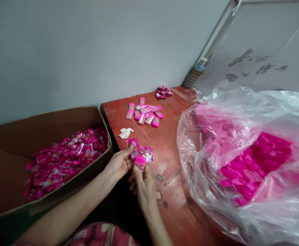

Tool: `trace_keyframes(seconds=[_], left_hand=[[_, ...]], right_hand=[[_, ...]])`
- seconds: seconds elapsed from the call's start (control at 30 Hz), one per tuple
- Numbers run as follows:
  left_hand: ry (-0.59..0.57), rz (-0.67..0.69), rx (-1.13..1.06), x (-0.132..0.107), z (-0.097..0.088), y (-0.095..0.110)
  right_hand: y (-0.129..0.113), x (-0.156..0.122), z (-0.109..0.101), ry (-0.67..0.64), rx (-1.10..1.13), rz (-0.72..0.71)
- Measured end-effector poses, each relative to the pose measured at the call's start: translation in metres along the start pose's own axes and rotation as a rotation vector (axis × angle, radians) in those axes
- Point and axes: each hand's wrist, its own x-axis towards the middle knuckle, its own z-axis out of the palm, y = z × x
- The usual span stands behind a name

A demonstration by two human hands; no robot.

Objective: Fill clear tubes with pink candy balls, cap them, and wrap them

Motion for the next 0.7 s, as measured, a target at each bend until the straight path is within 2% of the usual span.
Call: trace_keyframes(seconds=[0.27,0.4,0.5,0.7], left_hand=[[-0.122,0.104,0.186,-0.0079,0.0054,0.0030],[-0.225,0.143,0.304,-0.0087,0.0056,0.0049],[-0.266,0.125,0.361,-0.0079,0.0046,0.0040],[-0.296,0.047,0.473,-0.0045,0.0006,0.0005]], right_hand=[[0.0005,0.0061,-0.0032,-0.088,0.088,-0.009],[0.0023,0.0084,-0.0052,0.001,0.031,-0.045],[0.0029,0.0081,-0.0065,-0.008,-0.027,-0.077],[0.0039,0.0090,-0.0082,0.001,0.008,-0.108]])
